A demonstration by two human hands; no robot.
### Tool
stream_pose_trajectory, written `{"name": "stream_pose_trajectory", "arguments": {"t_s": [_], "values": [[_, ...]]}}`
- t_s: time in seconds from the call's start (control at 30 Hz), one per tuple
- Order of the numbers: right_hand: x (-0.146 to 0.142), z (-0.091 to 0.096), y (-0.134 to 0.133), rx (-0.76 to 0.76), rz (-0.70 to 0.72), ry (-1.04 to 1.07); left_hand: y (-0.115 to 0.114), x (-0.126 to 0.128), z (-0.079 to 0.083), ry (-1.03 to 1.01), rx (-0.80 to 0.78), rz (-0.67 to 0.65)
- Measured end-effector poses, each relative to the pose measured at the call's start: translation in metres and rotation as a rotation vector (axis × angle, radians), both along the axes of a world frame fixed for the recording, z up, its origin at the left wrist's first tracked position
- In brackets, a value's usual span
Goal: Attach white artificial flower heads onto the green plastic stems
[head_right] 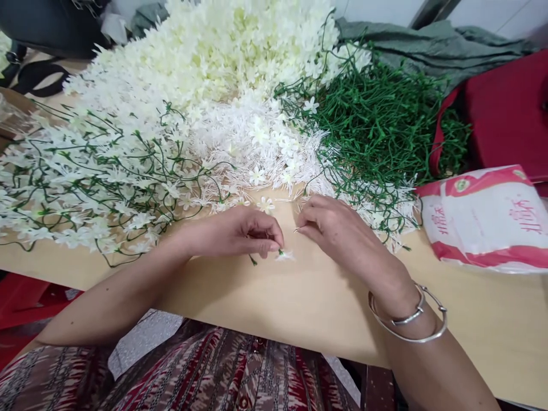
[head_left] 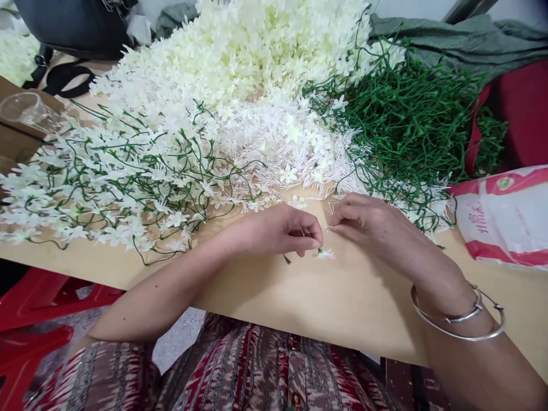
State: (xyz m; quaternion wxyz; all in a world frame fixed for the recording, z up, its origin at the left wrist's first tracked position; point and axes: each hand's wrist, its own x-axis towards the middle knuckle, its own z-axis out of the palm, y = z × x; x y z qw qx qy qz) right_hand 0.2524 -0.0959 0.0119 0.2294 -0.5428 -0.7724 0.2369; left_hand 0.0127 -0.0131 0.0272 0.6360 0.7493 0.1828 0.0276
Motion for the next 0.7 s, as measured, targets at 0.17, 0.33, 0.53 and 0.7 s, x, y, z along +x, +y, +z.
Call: {"name": "stream_pose_trajectory", "arguments": {"t_s": [0.17, 0.33, 0.53, 0.7], "values": [[0.000, 0.001, 0.003, 0.095, -0.139, 0.055, -0.001, 0.001, 0.005, -0.087, 0.327, 0.124], [-0.006, 0.002, 0.005, 0.166, -0.415, 0.263, 0.011, -0.005, -0.003, -0.044, 0.685, 0.411], [-0.019, -0.008, 0.005, 0.057, -0.483, 0.554, 0.017, -0.005, -0.022, 0.086, 0.924, 0.284], [-0.030, -0.003, 0.003, 0.006, -0.456, 0.732, 0.006, 0.006, -0.017, -0.073, 0.638, 0.547]]}}
